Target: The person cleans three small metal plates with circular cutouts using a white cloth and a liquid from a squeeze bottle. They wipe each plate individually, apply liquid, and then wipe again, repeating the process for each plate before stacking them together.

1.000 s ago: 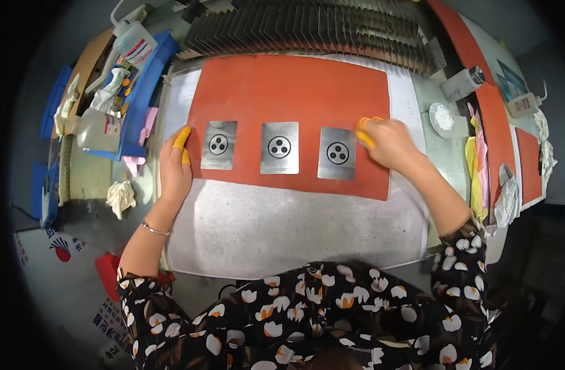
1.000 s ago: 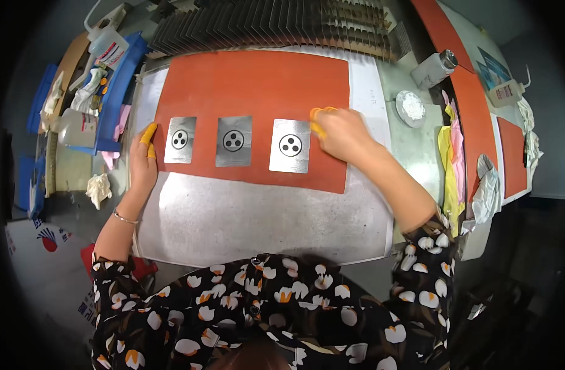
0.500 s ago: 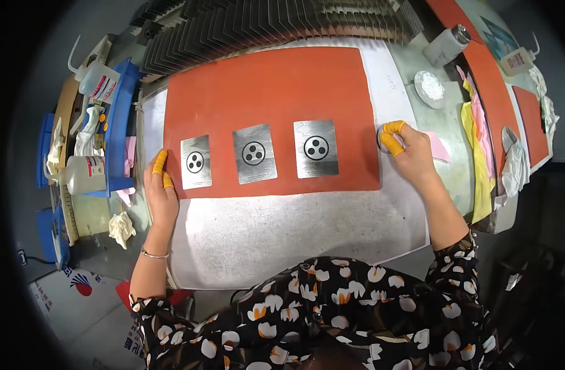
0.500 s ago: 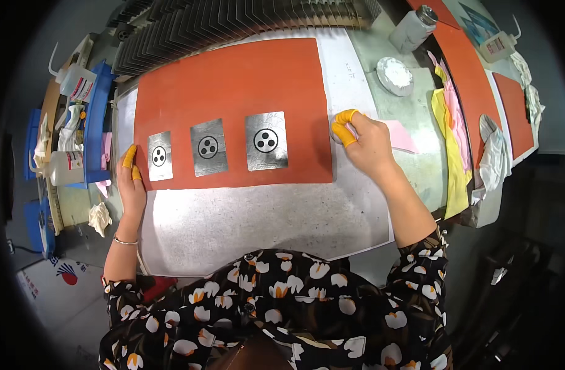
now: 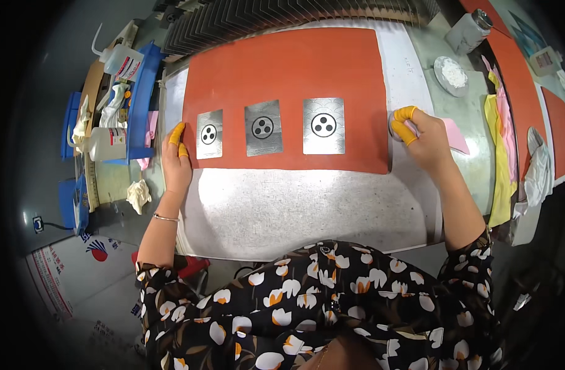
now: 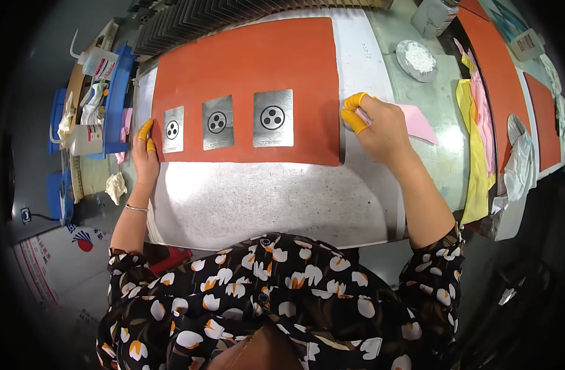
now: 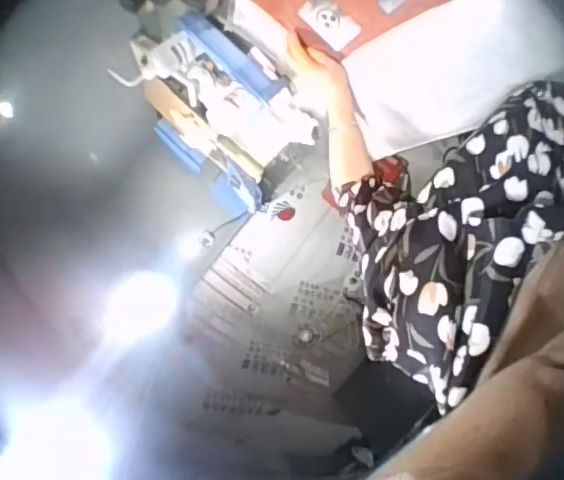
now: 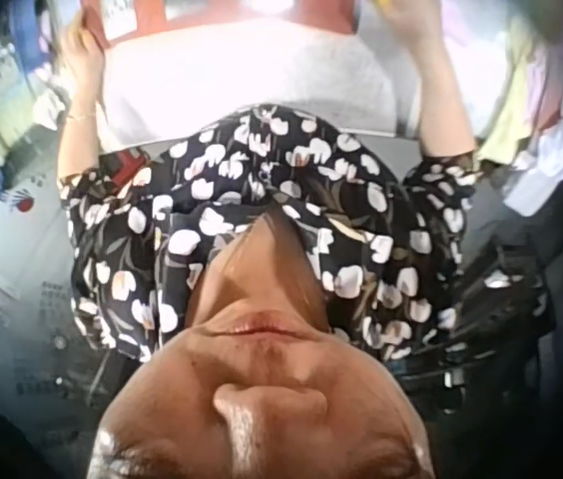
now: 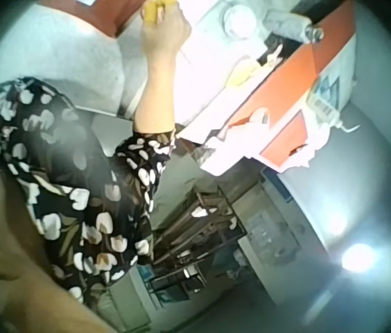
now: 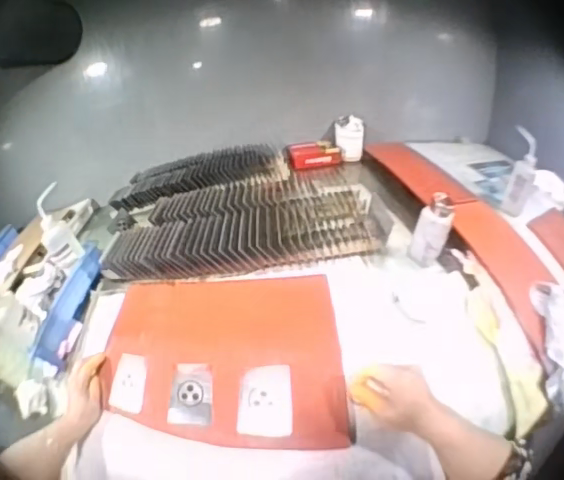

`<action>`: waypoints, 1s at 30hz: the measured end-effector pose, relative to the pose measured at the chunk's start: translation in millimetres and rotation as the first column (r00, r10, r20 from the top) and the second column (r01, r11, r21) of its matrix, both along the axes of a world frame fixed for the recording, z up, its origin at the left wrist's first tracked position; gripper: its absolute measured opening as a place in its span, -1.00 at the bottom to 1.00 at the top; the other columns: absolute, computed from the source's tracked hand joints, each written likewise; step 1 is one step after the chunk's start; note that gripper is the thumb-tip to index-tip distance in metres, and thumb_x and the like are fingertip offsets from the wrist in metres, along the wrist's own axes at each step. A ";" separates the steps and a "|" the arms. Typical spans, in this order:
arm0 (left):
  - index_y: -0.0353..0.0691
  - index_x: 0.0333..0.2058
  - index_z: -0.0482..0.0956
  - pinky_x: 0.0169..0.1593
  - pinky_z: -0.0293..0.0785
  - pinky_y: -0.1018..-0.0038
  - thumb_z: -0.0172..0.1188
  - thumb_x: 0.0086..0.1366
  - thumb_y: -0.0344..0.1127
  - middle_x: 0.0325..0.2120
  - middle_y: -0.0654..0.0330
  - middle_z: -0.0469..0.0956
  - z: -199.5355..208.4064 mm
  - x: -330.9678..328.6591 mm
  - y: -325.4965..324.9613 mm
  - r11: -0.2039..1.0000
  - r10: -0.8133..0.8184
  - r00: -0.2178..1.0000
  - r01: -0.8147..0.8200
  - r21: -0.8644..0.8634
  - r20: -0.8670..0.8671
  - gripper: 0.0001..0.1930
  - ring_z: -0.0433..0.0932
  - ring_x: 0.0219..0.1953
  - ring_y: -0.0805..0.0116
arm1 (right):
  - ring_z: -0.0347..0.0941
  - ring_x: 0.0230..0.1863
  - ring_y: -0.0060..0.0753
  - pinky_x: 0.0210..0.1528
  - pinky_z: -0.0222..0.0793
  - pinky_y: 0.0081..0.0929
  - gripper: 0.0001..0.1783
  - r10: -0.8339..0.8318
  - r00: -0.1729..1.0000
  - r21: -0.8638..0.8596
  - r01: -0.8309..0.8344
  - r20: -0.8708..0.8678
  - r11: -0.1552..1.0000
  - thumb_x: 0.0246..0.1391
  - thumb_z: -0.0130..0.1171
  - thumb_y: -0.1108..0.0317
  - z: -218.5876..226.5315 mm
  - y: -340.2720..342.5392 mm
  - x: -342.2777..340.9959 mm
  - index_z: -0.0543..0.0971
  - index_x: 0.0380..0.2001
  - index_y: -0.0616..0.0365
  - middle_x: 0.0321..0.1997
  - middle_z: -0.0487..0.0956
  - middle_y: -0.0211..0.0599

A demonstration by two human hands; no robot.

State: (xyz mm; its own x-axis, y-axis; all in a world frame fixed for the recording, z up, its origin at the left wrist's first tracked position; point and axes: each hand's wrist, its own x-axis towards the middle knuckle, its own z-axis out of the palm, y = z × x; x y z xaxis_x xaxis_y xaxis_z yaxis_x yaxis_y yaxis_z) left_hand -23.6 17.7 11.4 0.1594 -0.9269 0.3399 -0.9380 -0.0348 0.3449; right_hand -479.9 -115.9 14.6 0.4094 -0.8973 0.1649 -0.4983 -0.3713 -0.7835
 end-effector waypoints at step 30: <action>-0.30 -0.07 0.46 0.09 0.25 0.34 -0.12 0.03 -0.64 -0.11 -0.03 0.44 5.9 -8.9 -9.1 0.995 0.041 0.999 -0.044 -0.089 -0.034 -0.56 0.37 -0.03 0.04 | 0.48 -0.50 0.02 -0.46 0.35 -0.21 -0.86 -0.468 0.759 -0.301 0.364 -0.452 0.881 -0.04 0.11 0.36 37.9 15.2 -86.0 0.48 -0.39 0.16 -0.56 0.53 -0.07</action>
State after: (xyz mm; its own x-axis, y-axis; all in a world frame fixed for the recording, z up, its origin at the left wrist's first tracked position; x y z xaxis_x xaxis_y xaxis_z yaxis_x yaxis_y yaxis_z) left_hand -32.5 8.6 17.4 0.2107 -0.8849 0.4154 -0.9245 -0.0423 0.3787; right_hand -565.9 -100.7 52.5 0.0730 -0.9719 0.2239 -0.9360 -0.1443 -0.3211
